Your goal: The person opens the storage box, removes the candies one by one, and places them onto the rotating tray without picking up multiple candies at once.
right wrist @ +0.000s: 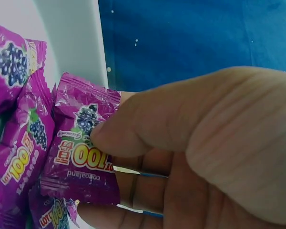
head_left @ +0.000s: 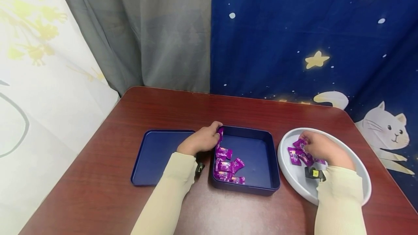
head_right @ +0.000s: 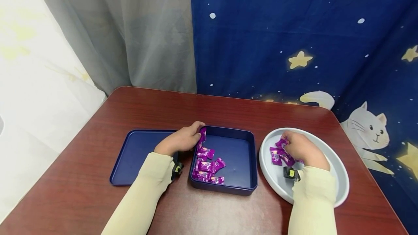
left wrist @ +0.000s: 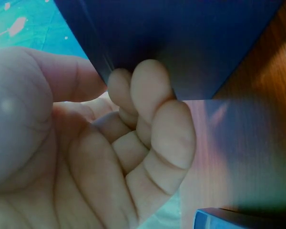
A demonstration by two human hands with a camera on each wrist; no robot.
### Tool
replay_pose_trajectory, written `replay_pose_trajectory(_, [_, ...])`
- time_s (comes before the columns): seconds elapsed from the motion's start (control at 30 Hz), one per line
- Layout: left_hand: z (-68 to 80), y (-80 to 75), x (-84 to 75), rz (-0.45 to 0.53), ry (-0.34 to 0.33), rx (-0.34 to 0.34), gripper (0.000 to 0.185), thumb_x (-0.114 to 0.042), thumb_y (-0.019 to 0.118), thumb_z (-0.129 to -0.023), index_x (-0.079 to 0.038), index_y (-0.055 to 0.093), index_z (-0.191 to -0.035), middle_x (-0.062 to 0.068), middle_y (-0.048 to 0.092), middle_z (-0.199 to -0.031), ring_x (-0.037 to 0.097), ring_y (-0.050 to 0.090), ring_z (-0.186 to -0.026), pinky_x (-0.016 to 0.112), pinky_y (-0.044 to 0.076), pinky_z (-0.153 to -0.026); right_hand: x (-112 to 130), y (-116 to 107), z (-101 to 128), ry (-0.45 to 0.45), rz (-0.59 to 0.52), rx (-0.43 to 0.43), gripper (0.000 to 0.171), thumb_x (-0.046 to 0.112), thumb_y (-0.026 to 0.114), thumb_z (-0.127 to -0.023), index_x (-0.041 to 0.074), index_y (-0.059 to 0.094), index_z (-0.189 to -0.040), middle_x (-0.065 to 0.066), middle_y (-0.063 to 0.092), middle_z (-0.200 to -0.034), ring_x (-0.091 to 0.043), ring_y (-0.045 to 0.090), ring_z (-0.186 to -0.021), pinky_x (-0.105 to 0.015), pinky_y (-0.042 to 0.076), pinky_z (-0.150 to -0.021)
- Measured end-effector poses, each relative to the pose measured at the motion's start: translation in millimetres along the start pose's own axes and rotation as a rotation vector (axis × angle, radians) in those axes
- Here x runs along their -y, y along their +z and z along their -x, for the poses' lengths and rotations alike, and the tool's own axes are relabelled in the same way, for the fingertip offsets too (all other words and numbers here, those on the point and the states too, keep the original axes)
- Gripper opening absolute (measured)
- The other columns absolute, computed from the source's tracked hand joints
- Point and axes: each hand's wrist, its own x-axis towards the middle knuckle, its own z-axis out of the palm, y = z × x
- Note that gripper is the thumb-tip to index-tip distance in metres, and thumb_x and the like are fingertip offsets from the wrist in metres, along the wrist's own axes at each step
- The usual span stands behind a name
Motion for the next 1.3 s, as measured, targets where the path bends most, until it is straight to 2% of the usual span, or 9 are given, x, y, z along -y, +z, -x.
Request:
replay_pose_trajectory(0.3, [0.9,-0.8,-0.1,0.002,0.000,0.002,0.045,-0.024,0.044,-0.105,-0.016,0.037,-0.149,0.011,0.057,-0.133,0.023,0.058,-0.107,0.046,0.044,-0.102,-4,1,-1,0.031,-0.041,0.024,0.031,-0.005,0.054,-0.086,-0.006,0.058,-0.116,-0.007,0.054,-0.074,-0.019,0.053,-0.063,-0.035,0.044,-0.058])
replay_pose_trajectory(0.6, [1.1,-1.4,-0.1,-0.003,0.006,0.007,0.046,-0.024,0.044,-0.105,-0.016,0.037,-0.149,0.011,0.057,-0.133,0.022,0.057,-0.105,0.045,0.045,-0.101,-3,-1,0,0.048,-0.020,0.032,0.031,0.001,0.060,-0.087,-0.006,0.058,-0.117,-0.007,0.056,-0.077,-0.020,0.054,-0.069,-0.036,0.044,-0.061])
replay_pose_trajectory(0.7, [1.1,-1.3,-0.3,-0.001,0.003,0.007,0.046,-0.024,0.044,-0.105,-0.016,0.036,-0.149,0.011,0.057,-0.133,0.022,0.057,-0.107,0.045,0.044,-0.102,-3,-2,-1,0.053,-0.006,0.033,0.034,0.005,0.062,-0.087,-0.007,0.057,-0.118,-0.011,0.060,-0.084,-0.022,0.056,-0.073,-0.039,0.048,-0.065])
replay_pose_trajectory(0.8, [0.9,-1.0,-0.6,0.002,0.000,0.005,0.046,-0.024,0.044,-0.105,-0.017,0.036,-0.149,0.011,0.057,-0.134,0.023,0.057,-0.109,0.046,0.043,-0.103,-2,-4,0,0.062,-0.003,0.034,0.037,0.011,0.064,-0.089,-0.007,0.057,-0.120,-0.019,0.063,-0.095,-0.027,0.060,-0.080,-0.047,0.052,-0.073])
replay_pose_trajectory(0.93, [0.7,-0.7,-0.7,0.008,-0.002,0.004,0.045,-0.024,0.043,-0.105,-0.017,0.037,-0.149,0.011,0.056,-0.135,0.023,0.058,-0.111,0.047,0.043,-0.103,-1,-5,2,0.076,0.001,0.026,0.047,0.020,0.065,-0.092,-0.009,0.053,-0.128,-0.030,0.061,-0.110,-0.038,0.062,-0.092,-0.058,0.051,-0.081])
replay_pose_trajectory(1.03, [0.9,-0.8,-0.7,0.008,-0.002,0.002,0.045,-0.024,0.043,-0.105,-0.017,0.037,-0.149,0.011,0.056,-0.135,0.023,0.057,-0.112,0.047,0.043,-0.104,1,-6,3,0.067,0.012,0.006,0.053,0.023,0.064,-0.094,-0.009,0.050,-0.133,-0.033,0.059,-0.116,-0.042,0.062,-0.097,-0.062,0.049,-0.084])
replay_pose_trajectory(1.3, [1.2,-0.4,-1.0,0.001,-0.002,0.001,0.045,-0.024,0.043,-0.105,-0.017,0.037,-0.149,0.011,0.056,-0.136,0.023,0.057,-0.113,0.047,0.042,-0.104,10,-10,6,0.031,0.015,-0.023,0.052,0.026,0.064,-0.095,-0.006,0.051,-0.133,-0.036,0.055,-0.124,-0.051,0.058,-0.107,-0.065,0.047,-0.085])
